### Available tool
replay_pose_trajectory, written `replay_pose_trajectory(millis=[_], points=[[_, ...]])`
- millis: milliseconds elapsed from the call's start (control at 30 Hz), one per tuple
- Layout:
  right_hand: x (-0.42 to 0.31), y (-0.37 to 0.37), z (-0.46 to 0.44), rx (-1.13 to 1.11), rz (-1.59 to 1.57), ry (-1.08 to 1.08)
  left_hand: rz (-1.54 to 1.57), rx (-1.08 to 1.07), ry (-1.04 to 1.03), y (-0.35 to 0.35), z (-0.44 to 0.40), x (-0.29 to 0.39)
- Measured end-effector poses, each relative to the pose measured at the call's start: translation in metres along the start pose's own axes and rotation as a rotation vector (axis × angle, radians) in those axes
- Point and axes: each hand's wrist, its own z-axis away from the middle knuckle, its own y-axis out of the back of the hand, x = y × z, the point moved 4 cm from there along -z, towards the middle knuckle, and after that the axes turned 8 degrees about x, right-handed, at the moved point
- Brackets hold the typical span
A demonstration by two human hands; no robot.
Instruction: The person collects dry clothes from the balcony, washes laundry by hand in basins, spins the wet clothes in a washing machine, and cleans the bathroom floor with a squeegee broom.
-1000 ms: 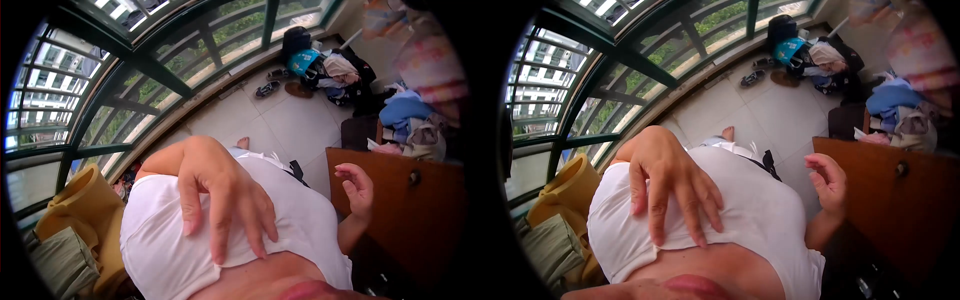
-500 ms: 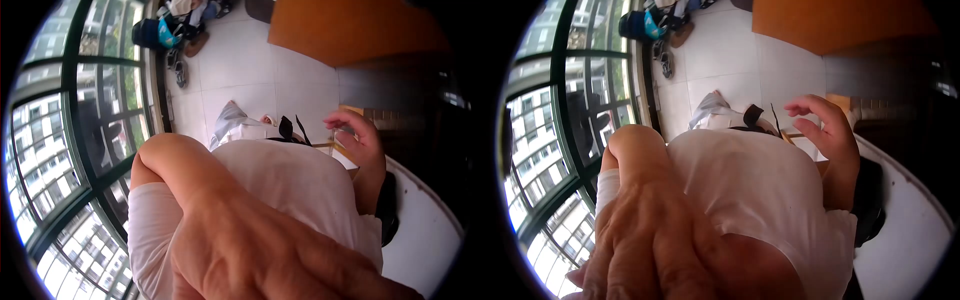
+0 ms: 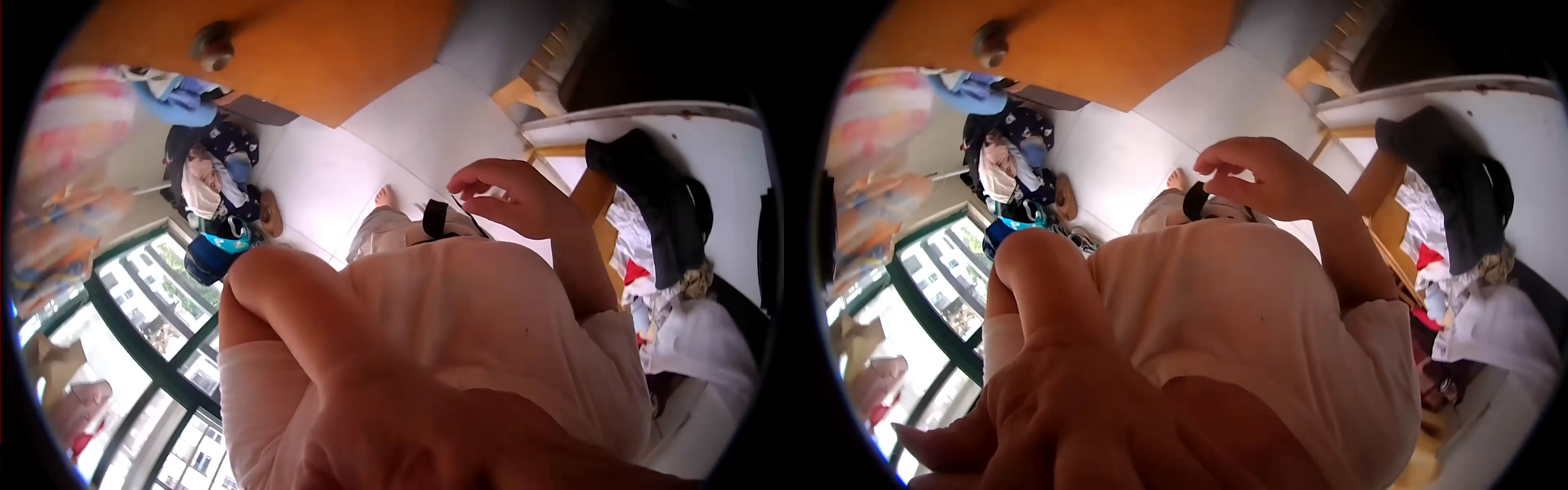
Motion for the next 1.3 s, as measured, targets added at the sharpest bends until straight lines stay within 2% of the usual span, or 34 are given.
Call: replay_pose_trajectory(millis=[200,333,400,433,467,567,600,633,667,733,767,867,933,1000,1033,1067,1133,1167,1200,1300], points=[[0.014,0.025,0.011,0.174,-0.078,-0.177,-0.052,-0.031,0.244,-0.018,-0.045,-0.021],[0.037,0.061,0.028,0.388,-0.086,-0.198,-0.088,-0.141,0.394,-0.046,-0.082,-0.044],[0.057,0.083,0.032,0.471,-0.087,-0.286,-0.147,-0.144,0.437,-0.062,-0.098,-0.059],[0.064,0.097,0.031,0.519,-0.078,-0.199,-0.169,-0.163,0.461,-0.069,-0.109,-0.069],[0.084,0.109,0.033,0.471,-0.156,-0.330,-0.210,-0.174,0.497,-0.073,-0.120,-0.084],[0.127,0.158,0.026,0.650,-0.090,-0.300,-0.156,-0.824,0.681,-0.039,-0.189,-0.157],[0.144,0.183,0.023,0.703,-0.026,-0.249,-0.226,-0.964,0.789,-0.037,-0.211,-0.182],[0.148,0.205,0.019,0.754,-0.093,-0.288,-0.304,-1.117,0.882,-0.034,-0.233,-0.207],[0.153,0.225,0.017,0.725,-0.144,-0.398,-0.451,-1.168,1.070,-0.030,-0.244,-0.229],[0.170,0.264,0.012,0.776,-0.206,-0.373,-0.572,-1.224,0.628,-0.052,-0.276,-0.258],[0.175,0.281,0.009,0.776,-0.200,-0.413,-0.556,-1.190,0.559,-0.060,-0.289,-0.271],[0.187,0.333,-0.003,0.696,0.056,-0.395,-0.607,-1.299,0.625,-0.083,-0.329,-0.307],[0.197,0.354,-0.010,0.729,0.294,-0.308,-0.638,-1.338,0.606,-0.097,-0.348,-0.323],[0.200,0.371,-0.019,0.692,0.375,-0.317,-0.623,-1.415,0.543,-0.107,-0.374,-0.341],[0.208,0.375,-0.023,0.651,0.255,-0.378,-0.623,-1.432,0.524,-0.115,-0.392,-0.345],[0.213,0.382,-0.026,0.642,0.256,-0.337,-0.684,-1.420,0.637,-0.133,-0.415,-0.345],[0.219,0.398,-0.035,0.683,0.162,-0.335,-0.591,-1.354,0.477,-0.140,-0.465,-0.364],[0.225,0.407,-0.039,0.748,0.153,-0.350,-0.498,-1.278,0.280,-0.152,-0.492,-0.366],[0.229,0.420,-0.044,0.789,0.138,-0.376,-0.478,-1.184,0.311,-0.164,-0.520,-0.367],[0.239,0.471,-0.066,0.902,0.185,-0.465,-0.328,-1.101,0.127,-0.178,-0.598,-0.389]])
